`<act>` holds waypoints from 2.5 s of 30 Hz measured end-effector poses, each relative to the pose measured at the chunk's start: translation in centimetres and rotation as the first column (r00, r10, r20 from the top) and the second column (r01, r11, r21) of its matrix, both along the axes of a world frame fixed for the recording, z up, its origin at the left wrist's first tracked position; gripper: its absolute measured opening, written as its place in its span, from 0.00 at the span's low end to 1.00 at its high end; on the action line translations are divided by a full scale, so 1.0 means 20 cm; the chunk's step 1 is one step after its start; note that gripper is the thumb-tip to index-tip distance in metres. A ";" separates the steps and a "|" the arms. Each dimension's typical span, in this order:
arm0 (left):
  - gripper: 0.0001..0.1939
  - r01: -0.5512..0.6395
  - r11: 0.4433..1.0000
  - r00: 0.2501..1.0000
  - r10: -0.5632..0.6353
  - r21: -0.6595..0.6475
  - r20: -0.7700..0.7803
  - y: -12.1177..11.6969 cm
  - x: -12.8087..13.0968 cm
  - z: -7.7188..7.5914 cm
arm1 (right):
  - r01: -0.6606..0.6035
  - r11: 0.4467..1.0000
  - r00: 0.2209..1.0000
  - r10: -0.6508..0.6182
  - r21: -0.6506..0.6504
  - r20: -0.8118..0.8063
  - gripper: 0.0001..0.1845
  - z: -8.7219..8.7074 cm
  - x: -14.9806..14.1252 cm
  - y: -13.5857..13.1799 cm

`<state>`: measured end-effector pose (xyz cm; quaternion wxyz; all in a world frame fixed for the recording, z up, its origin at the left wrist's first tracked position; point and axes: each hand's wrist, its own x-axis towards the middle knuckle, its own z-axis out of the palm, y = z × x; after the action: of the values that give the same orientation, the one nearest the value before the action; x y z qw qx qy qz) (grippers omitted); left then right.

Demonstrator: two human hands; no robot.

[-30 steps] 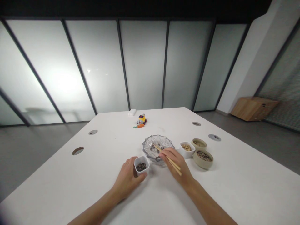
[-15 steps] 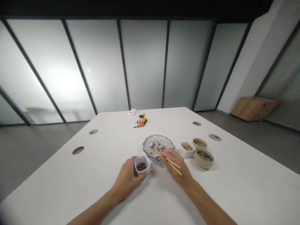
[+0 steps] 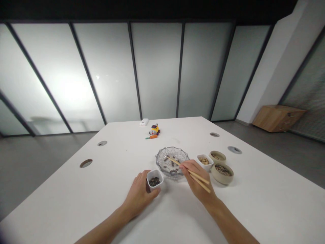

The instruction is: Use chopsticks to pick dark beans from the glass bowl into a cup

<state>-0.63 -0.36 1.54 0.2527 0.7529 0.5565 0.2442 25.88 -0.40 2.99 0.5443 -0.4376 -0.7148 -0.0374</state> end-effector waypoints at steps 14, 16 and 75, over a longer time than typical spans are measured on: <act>0.20 -0.005 1.000 1.000 0.005 -0.014 0.003 0.01 0.01 -0.01 | 0.045 0.988 0.977 -0.074 -0.145 -0.199 0.26 0.15 0.05 -0.07; 0.20 -0.007 1.000 1.000 0.007 -0.007 0.005 0.01 0.00 -0.01 | 0.088 0.993 0.984 -0.099 -0.080 -0.150 0.26 0.16 0.06 -0.06; 0.19 -0.006 1.000 1.000 0.006 -0.008 -0.008 0.00 0.00 0.01 | 0.087 0.994 0.996 -0.085 -0.064 0.026 0.22 0.12 0.04 -0.08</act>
<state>-0.68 -0.40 1.65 0.2528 0.7513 0.5605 0.2397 26.67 -1.93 5.31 0.5195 -0.4849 -0.7023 -0.0427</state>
